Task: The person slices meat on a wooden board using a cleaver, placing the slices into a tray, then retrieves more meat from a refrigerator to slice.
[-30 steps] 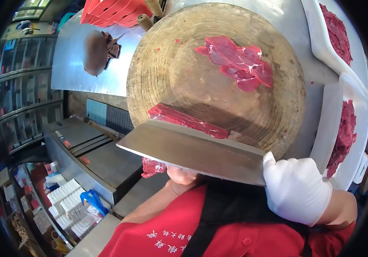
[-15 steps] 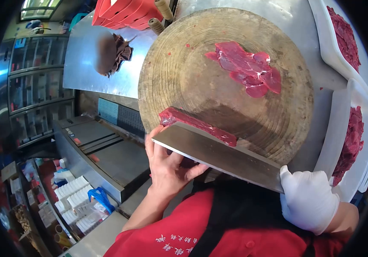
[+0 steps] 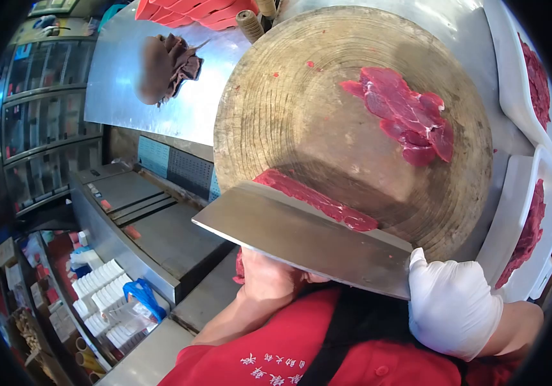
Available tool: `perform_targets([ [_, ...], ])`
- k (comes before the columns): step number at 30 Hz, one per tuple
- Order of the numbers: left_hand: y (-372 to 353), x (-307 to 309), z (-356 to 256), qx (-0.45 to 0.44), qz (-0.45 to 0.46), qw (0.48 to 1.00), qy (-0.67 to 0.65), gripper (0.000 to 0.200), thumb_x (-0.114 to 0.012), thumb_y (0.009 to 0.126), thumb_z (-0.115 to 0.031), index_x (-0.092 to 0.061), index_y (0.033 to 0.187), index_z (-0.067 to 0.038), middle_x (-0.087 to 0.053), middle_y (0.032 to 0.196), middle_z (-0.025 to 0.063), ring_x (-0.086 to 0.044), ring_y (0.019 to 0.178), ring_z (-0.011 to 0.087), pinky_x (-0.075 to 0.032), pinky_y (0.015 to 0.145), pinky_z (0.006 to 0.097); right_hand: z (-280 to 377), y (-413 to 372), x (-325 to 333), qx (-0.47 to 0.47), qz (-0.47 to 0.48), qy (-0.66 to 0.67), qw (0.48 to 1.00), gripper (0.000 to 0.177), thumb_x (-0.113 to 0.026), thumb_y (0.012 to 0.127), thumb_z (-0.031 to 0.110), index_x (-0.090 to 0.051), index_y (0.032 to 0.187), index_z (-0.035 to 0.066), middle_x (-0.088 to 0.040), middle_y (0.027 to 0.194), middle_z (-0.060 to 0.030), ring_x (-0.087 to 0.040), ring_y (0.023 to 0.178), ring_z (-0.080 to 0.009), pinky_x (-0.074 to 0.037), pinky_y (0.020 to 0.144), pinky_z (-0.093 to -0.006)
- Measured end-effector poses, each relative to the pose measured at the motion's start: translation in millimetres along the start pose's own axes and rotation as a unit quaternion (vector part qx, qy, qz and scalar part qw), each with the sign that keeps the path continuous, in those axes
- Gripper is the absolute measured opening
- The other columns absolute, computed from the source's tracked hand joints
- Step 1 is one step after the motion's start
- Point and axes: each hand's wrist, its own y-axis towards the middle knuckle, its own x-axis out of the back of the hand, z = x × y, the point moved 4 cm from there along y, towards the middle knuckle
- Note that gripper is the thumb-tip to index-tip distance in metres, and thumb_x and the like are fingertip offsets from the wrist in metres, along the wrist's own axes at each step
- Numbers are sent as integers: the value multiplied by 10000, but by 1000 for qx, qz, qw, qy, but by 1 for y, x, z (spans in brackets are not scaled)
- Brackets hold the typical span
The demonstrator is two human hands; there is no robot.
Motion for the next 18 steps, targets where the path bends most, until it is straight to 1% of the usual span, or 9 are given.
perform_targets([
  [1, 2, -1, 0, 0, -8, 995, -99, 223, -714, 791, -44, -620, 992, -17, -623, 782, 138, -613, 601, 261, -451, 465, 375, 2, 4, 1, -5, -13, -16, 1000, 428, -603, 681, 92, -630, 1060, -104, -469, 566, -70, -465, 476, -235, -318, 481, -394],
  [5, 3, 3, -15, -186, 29, 958, 218, 332, -765, 693, -157, -661, 991, -54, -600, 936, 141, -571, 789, 302, -438, 623, 429, 9, 19, 4, 0, -15, -35, 999, 421, -608, 684, 93, -634, 1057, -100, -468, 558, -65, -453, 466, -225, -309, 467, -393],
  [7, -1, 2, -21, -301, 48, 858, 413, 409, -800, 627, -232, -689, 991, -80, -585, 1038, 142, -543, 914, 329, -429, 728, 465, 13, 30, 7, -1, 18, -28, 999, 401, -604, 702, 93, -630, 1047, -109, -489, 557, -80, -507, 478, -240, -344, 463, -397],
  [10, -9, -1, -17, -436, 70, 616, 652, 528, -851, 529, -345, -730, 990, -117, -562, 1192, 144, -502, 1102, 370, -416, 886, 520, 16, 56, 7, -16, 60, 65, 996, 297, -611, 712, 101, -632, 946, -79, -526, 570, -108, -578, 514, -269, -422, 481, -405],
  [13, -8, -16, -29, -482, 50, 582, 653, 607, -825, 507, -360, -726, 1049, -106, -530, 1244, 170, -472, 1110, 400, -406, 923, 518, 24, 100, 13, 91, -4, 188, 978, 248, -674, 747, 210, -574, 810, -9, -594, 643, -162, -638, 583, -308, -508, 540, -407],
  [14, -7, -13, -28, -434, 54, 643, 629, 659, -799, 501, -381, -718, 1087, -91, -531, 1224, 194, -474, 1077, 417, -409, 928, 524, 25, 106, 13, 85, -7, 191, 978, 285, -693, 739, 237, -577, 814, -13, -598, 658, -165, -640, 593, -318, -511, 549, -405],
  [16, -5, -14, -24, -451, 39, 666, 592, 657, -814, 517, -382, -713, 1084, -64, -539, 1173, 201, -470, 1067, 431, -430, 900, 528, 24, 106, 15, 79, -31, 198, 977, 333, -731, 717, 275, -585, 807, -9, -606, 683, -165, -637, 615, -338, -515, 576, -409],
  [17, -6, -13, -23, -423, 45, 695, 580, 658, -824, 519, -384, -712, 1075, -50, -542, 1153, 204, -470, 1066, 435, -437, 892, 528, 19, 101, 13, 129, -144, 189, 963, 281, -714, 728, 252, -595, 793, 6, -609, 680, -157, -637, 622, -342, -513, 587, -422],
  [18, -14, -24, -30, -496, 52, 542, 676, 647, -850, 520, -398, -714, 1040, -38, -545, 1123, 204, -472, 1069, 436, -445, 890, 524, 9, 104, 14, 136, -117, 165, 970, 259, -704, 730, 239, -598, 780, 8, -611, 683, -157, -637, 625, -346, -509, 584, -423],
])
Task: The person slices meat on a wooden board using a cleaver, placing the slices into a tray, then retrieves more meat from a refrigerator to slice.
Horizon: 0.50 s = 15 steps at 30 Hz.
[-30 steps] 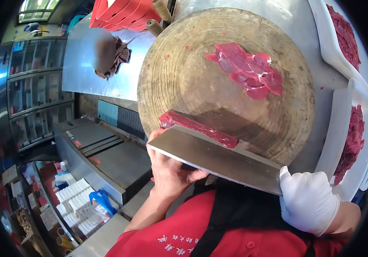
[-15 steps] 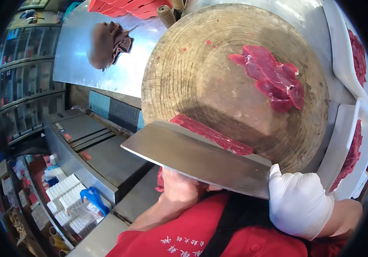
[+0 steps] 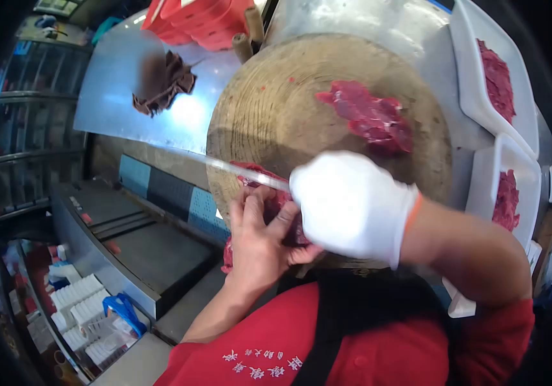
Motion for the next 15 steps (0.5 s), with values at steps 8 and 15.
perform_targets([
  [8, 4, 9, -6, 39, -70, 997, -8, 397, -873, 637, -291, -733, 941, -77, -611, 1071, 125, -563, 1049, 310, -491, 856, 438, -34, -98, 77, -278, -127, 413, 858, 171, -570, 856, 85, -629, 750, -36, -582, 568, -94, -583, 462, -194, -467, 449, -304],
  [15, 72, 1, -56, 121, 37, 600, -790, 412, -559, 990, -161, -475, 1355, 10, -634, 1178, 112, -647, 1042, 225, -554, 865, 404, -17, -163, 44, -295, -151, 569, 753, 258, -574, 841, 39, -598, 598, -45, -559, 468, -127, -515, 345, -199, -421, 369, -316],
])
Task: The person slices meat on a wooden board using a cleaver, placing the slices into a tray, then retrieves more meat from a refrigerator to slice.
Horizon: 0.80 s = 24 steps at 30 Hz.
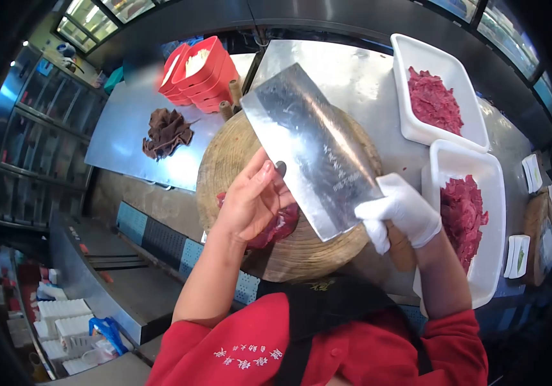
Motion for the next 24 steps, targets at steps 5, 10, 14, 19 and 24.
perform_targets([
  [5, 8, -15, 15, 58, 65, 996, -17, 274, -577, 954, -61, -577, 1217, 15, -666, 1025, 82, -691, 866, 169, -620, 724, 290, -23, -22, 9, 31, 2, 31, 999, 263, -557, 836, 25, -601, 581, -23, -574, 480, -134, -511, 350, -206, -419, 377, -317],
  [10, 24, -4, 25, 72, 105, 988, -84, 259, -556, 960, -18, -568, 1216, 15, -657, 1142, 134, -679, 978, 207, -604, 826, 341, -39, -29, 20, 89, -40, 115, 989, 157, -585, 859, 59, -587, 726, -23, -556, 506, -106, -532, 386, -192, -450, 402, -315],
  [14, 57, 15, 23, 28, 5, 999, -30, 210, -531, 975, -30, -582, 1178, -28, -649, 1159, 158, -668, 1013, 216, -610, 803, 302, -41, -38, 38, 140, -105, 261, 950, 131, -557, 869, 49, -564, 748, 0, -522, 497, -93, -525, 378, -196, -464, 387, -341],
  [19, 100, 46, 10, -157, -25, 857, 491, 289, -637, 890, -37, -648, 1179, -36, -624, 1225, 191, -639, 1062, 281, -542, 884, 323, -47, -50, 52, 168, -180, 213, 946, 102, -543, 871, 42, -571, 791, -16, -521, 487, -71, -507, 361, -183, -451, 375, -325],
  [24, 53, 46, -43, -296, -108, 605, 731, 249, -728, 804, -108, -713, 1047, -58, -651, 1150, 198, -628, 1048, 355, -484, 921, 400, -37, -57, 25, 74, -181, 14, 981, 114, -564, 891, 48, -621, 843, -38, -596, 586, -55, -562, 473, -116, -431, 470, -262],
])
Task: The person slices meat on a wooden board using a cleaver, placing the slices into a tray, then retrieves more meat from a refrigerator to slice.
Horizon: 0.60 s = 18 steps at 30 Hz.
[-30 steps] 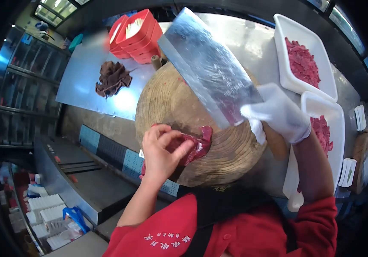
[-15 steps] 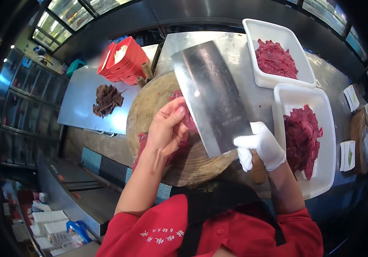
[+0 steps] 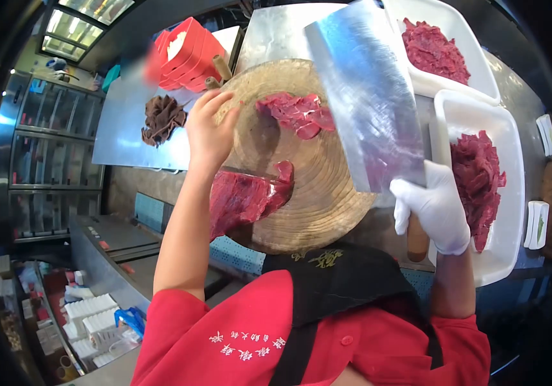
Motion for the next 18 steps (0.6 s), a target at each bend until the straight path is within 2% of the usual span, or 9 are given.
perform_targets([
  [1, -13, 13, -3, 56, 14, 998, 12, 182, -717, 810, -86, -706, 985, -37, -685, 1051, 168, -648, 1006, 332, -504, 866, 388, -2, 0, -4, -8, 14, -69, 997, 124, -574, 887, 55, -620, 811, -32, -602, 588, -72, -564, 465, -131, -436, 479, -275],
  [2, -32, 21, -11, 40, 20, 999, 26, 177, -721, 819, -88, -705, 990, -42, -690, 1030, 144, -662, 957, 291, -511, 840, 362, -4, 1, -7, -14, 27, -139, 990, 140, -585, 883, 62, -619, 779, -26, -607, 590, -89, -566, 458, -147, -441, 487, -288],
  [3, -53, 27, -20, 26, 26, 999, 39, 172, -725, 829, -91, -703, 994, -47, -696, 1008, 120, -675, 907, 250, -517, 814, 336, 0, 2, -12, 21, 40, -279, 959, 155, -611, 859, 71, -600, 734, -21, -604, 592, -154, -603, 476, -256, -476, 521, -361],
  [4, -74, 29, -32, -3, 35, 998, 50, 142, -749, 804, -62, -698, 935, -42, -690, 950, 118, -677, 869, 260, -526, 792, 329, -1, 2, -18, 162, 57, -407, 897, 166, -614, 842, 93, -588, 716, -12, -592, 612, -209, -612, 534, -363, -498, 558, -429],
  [6, -106, 28, -47, -50, 61, 996, 34, 181, -789, 748, -38, -680, 891, -38, -657, 913, 112, -653, 862, 283, -527, 767, 350, 3, 0, -31, 172, 130, -535, 817, 187, -604, 840, 125, -582, 698, 5, -589, 603, -198, -607, 565, -398, -505, 575, -460],
  [9, -129, 22, -55, -43, 73, 996, 16, 258, -811, 696, -60, -677, 913, -25, -627, 930, 116, -617, 888, 302, -491, 771, 386, 5, -3, -40, 156, 204, -576, 776, 175, -600, 814, 122, -567, 694, -2, -571, 572, -185, -603, 527, -371, -499, 544, -452],
  [14, -141, 12, -52, -42, 53, 998, -6, 314, -807, 674, -65, -675, 956, -32, -647, 998, 131, -622, 931, 328, -479, 798, 417, 10, -8, -40, 164, 223, -651, 707, 162, -598, 725, 92, -573, 786, -57, -542, 523, -131, -591, 459, -296, -460, 462, -430],
  [17, -157, 8, -38, -20, 77, 994, -70, 324, -789, 663, -37, -675, 966, -41, -651, 985, 129, -635, 909, 332, -493, 782, 422, 20, -15, -47, 228, 224, -705, 634, 374, -610, 663, 120, -625, 962, -103, -523, 518, -73, -553, 435, -229, -395, 432, -379],
  [18, -160, 7, -37, -81, 84, 992, -52, 345, -774, 655, -46, -674, 986, -49, -655, 989, 131, -644, 892, 341, -506, 760, 434, 21, -16, -50, 225, 227, -703, 635, 374, -610, 663, 120, -625, 962, -103, -523, 518, -73, -553, 435, -229, -395, 432, -379],
])
